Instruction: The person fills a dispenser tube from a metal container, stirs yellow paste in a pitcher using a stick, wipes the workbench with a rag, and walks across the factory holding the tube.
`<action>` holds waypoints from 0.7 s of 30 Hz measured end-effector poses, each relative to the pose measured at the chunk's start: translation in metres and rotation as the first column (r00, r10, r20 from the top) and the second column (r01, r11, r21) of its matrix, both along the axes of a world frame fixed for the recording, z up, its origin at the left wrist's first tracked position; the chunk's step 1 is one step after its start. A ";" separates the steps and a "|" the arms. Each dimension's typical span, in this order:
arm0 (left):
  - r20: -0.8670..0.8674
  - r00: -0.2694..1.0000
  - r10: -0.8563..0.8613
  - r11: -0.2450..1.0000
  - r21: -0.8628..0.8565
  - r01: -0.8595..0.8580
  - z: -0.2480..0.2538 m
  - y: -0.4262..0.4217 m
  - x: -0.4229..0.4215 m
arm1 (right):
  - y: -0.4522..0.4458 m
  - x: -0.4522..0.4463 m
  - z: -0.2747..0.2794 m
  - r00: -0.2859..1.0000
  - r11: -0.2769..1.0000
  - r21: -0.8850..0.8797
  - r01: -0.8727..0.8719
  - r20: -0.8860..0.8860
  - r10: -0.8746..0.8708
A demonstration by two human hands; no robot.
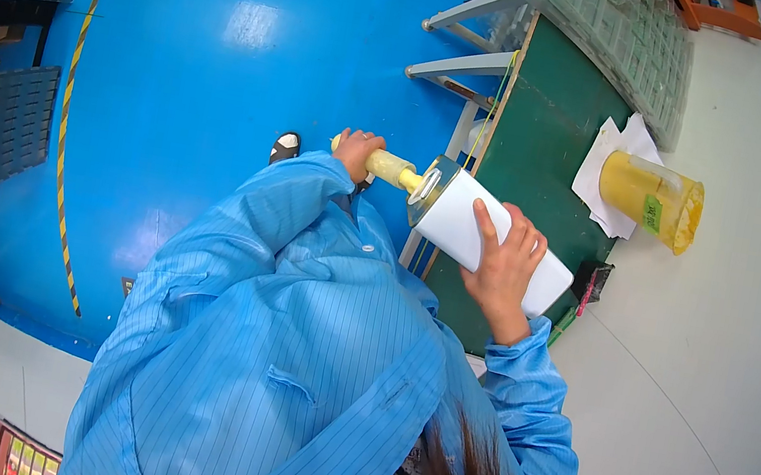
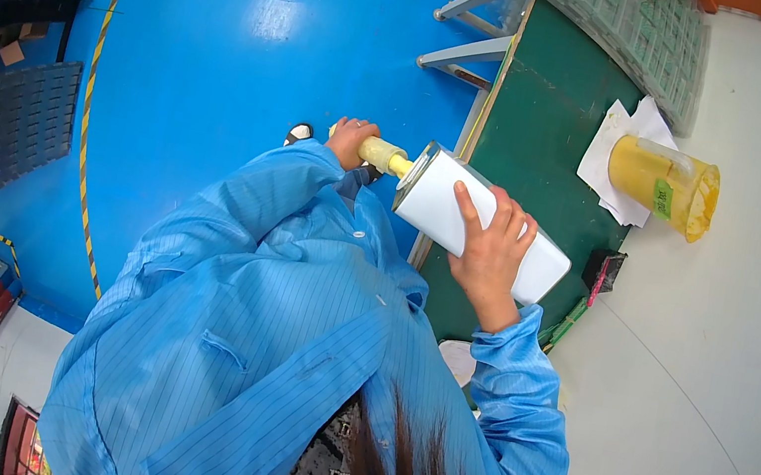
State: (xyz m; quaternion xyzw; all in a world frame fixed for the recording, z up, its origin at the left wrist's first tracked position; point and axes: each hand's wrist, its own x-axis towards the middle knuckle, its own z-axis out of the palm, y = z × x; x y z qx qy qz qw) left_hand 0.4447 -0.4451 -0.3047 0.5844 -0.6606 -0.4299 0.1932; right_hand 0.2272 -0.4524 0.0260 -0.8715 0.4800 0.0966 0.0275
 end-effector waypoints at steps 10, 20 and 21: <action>-0.010 1.000 0.001 1.000 -0.018 -0.001 -0.003 0.002 0.000 | 0.000 0.002 -0.001 1.000 1.000 -0.001 0.004 -0.006 -0.004; 0.001 1.000 0.017 0.999 -0.039 -0.017 -0.010 0.004 -0.003 | 0.001 0.003 -0.002 1.000 1.000 -0.014 0.000 -0.004 0.000; 0.004 1.000 0.014 0.999 -0.033 -0.014 -0.009 0.003 -0.002 | 0.001 0.003 -0.002 1.000 1.000 -0.012 0.002 -0.006 -0.002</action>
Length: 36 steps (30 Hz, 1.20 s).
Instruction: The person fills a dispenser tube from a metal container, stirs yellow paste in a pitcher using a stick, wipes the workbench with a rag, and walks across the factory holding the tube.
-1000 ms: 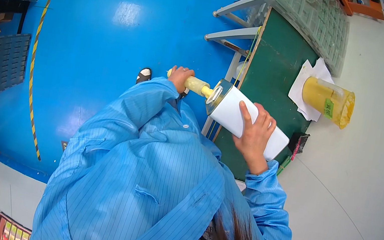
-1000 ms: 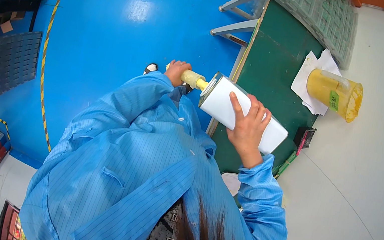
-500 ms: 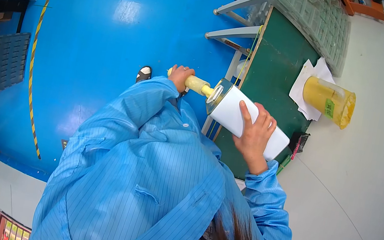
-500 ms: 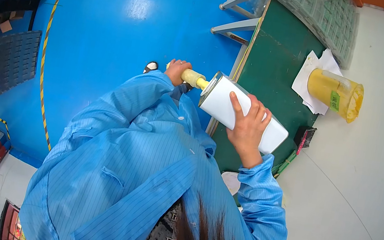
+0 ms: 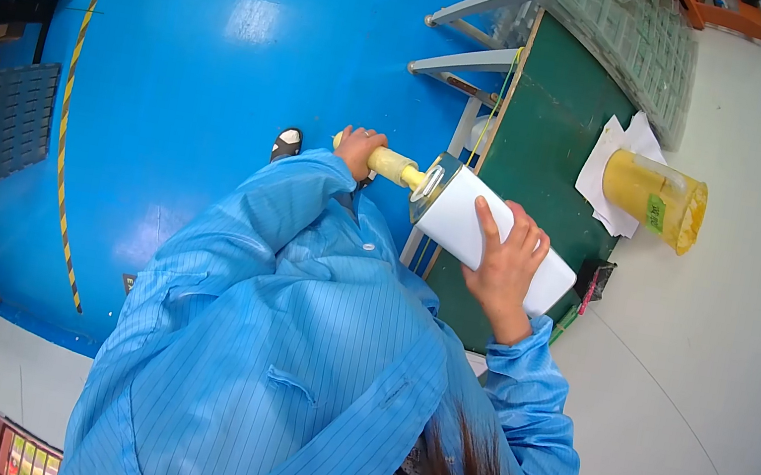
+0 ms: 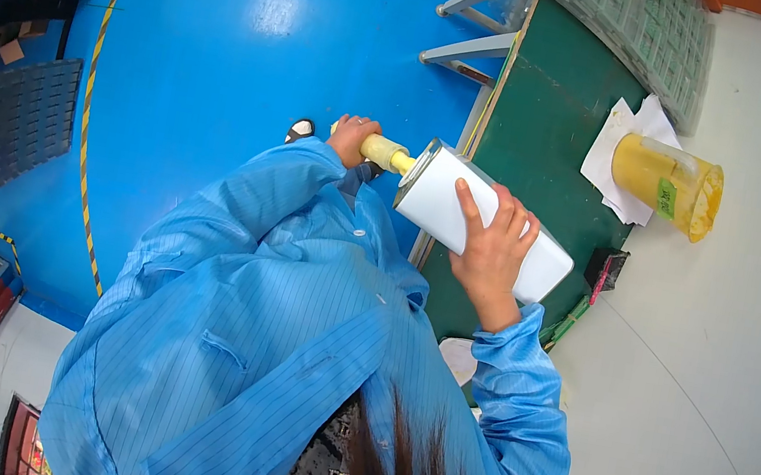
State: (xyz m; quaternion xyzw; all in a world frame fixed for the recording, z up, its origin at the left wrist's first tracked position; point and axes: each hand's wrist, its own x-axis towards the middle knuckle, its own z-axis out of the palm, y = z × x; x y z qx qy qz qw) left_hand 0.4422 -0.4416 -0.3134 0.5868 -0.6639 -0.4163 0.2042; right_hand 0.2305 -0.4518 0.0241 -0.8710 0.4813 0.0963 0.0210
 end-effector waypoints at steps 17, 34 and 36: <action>-0.100 0.995 0.022 1.000 0.007 -0.021 0.001 -0.002 -0.002 | 0.000 -0.003 -0.003 1.000 1.000 -0.012 -0.019 0.003 0.019; -0.256 0.966 0.028 0.990 -0.128 -0.063 -0.013 -0.010 -0.006 | -0.002 -0.005 -0.003 1.000 1.000 0.003 0.007 0.024 -0.007; -0.254 0.967 0.032 0.991 -0.120 -0.064 -0.010 -0.009 -0.007 | -0.002 -0.007 -0.005 1.000 1.000 0.000 0.006 0.025 -0.006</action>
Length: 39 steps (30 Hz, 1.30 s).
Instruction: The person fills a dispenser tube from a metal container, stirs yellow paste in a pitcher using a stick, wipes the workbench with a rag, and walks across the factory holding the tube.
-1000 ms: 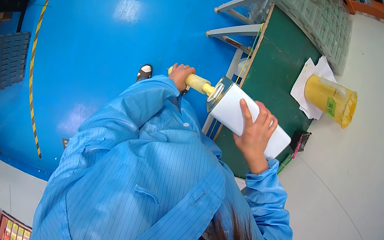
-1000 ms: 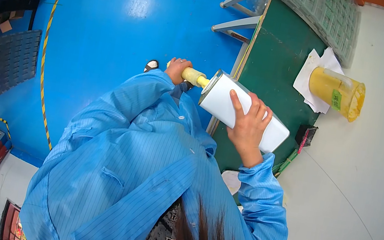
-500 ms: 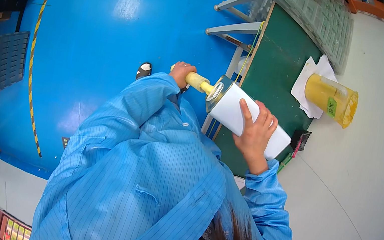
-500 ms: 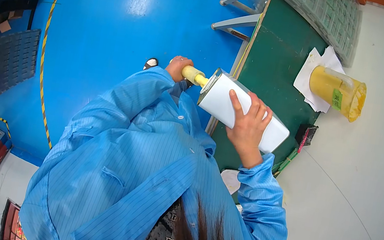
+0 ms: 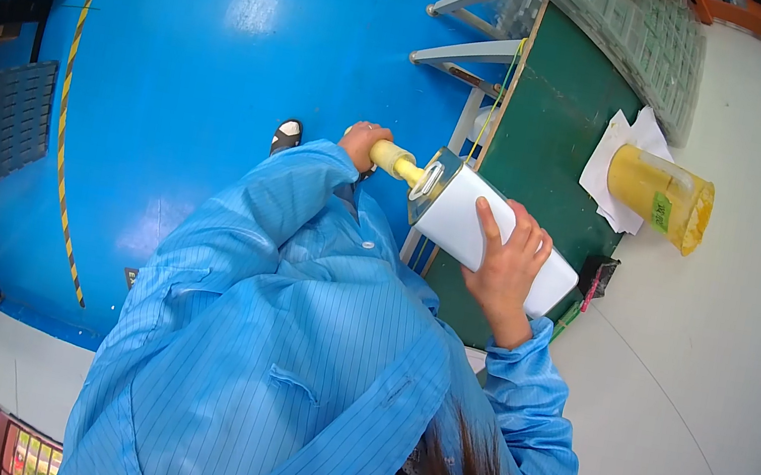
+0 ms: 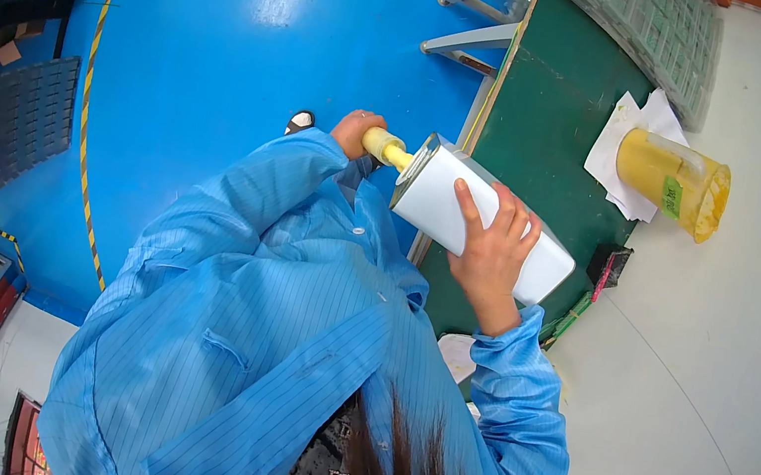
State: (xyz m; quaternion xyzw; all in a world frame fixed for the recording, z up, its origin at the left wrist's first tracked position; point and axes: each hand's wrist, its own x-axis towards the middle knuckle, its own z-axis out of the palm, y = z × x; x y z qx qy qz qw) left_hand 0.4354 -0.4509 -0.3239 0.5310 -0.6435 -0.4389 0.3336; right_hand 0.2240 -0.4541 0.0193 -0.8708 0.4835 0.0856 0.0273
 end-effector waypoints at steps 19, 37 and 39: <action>-0.015 1.000 -0.025 0.998 0.057 0.026 0.000 -0.001 -0.007 | -0.001 -0.002 -0.001 1.000 1.000 0.008 0.010 0.016 -0.010; -0.102 0.994 -0.043 0.998 0.049 0.048 0.009 -0.003 -0.011 | -0.006 -0.024 -0.004 0.992 1.000 0.014 -0.021 0.121 0.019; -0.104 0.994 -0.042 0.998 0.043 0.047 0.011 -0.004 -0.011 | -0.007 -0.029 -0.005 0.991 0.999 0.010 -0.030 0.134 0.029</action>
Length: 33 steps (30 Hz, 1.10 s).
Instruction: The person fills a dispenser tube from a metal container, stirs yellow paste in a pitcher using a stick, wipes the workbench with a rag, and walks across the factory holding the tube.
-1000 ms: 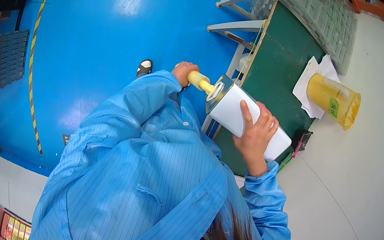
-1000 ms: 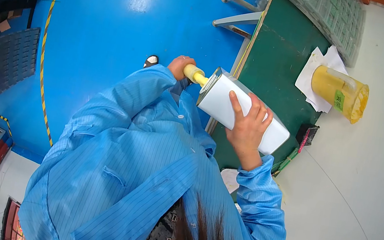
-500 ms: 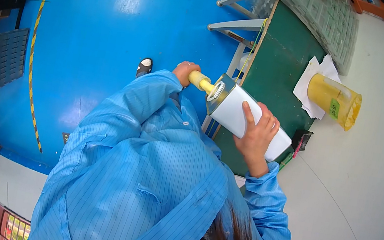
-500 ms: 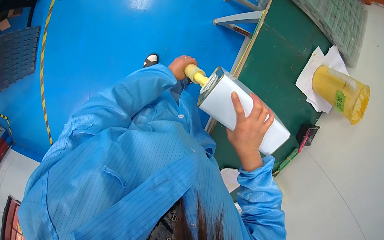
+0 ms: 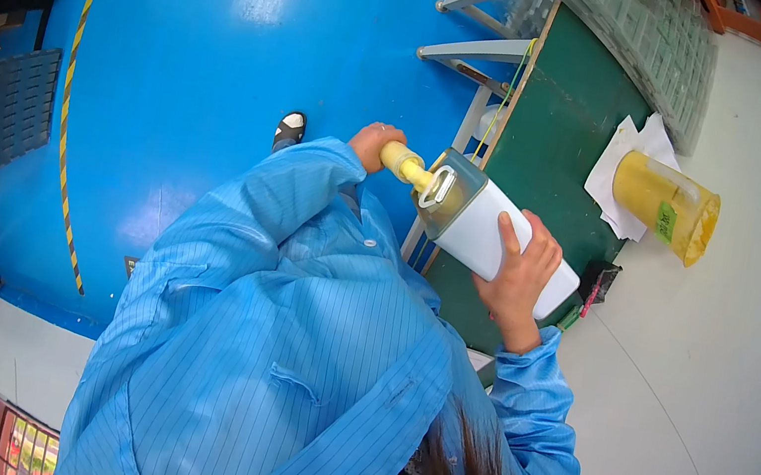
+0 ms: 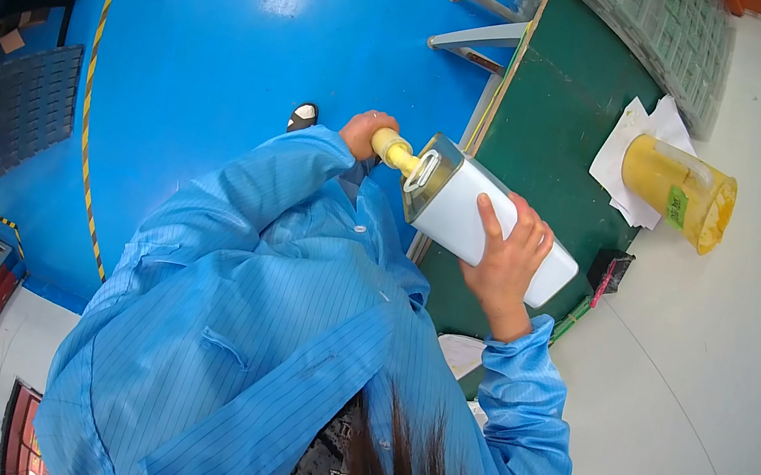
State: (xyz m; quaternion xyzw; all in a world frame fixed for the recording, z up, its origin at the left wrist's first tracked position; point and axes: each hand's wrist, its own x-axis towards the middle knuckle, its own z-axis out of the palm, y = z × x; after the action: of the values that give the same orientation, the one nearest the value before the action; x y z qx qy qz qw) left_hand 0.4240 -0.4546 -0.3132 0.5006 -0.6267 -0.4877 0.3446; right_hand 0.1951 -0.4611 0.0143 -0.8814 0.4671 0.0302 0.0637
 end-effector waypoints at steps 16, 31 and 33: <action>0.028 0.999 -0.030 1.000 0.005 0.030 0.010 -0.003 -0.002 | -0.007 -0.026 -0.008 0.994 0.999 0.003 -0.045 0.102 0.044; -0.002 1.000 0.014 0.999 -0.030 -0.014 0.015 -0.001 -0.002 | -0.014 0.058 0.002 0.994 0.986 0.138 0.099 0.037 -0.105; -0.004 1.000 -0.001 1.000 -0.012 0.001 0.015 0.000 -0.002 | -0.014 0.056 0.002 0.993 0.987 0.134 0.090 0.063 -0.099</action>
State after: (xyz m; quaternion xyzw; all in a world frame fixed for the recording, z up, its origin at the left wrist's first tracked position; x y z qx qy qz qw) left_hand 0.4217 -0.4546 -0.2981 0.4971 -0.6293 -0.4851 0.3486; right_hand 0.2508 -0.4752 0.0159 -0.8528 0.5028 0.0271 0.1387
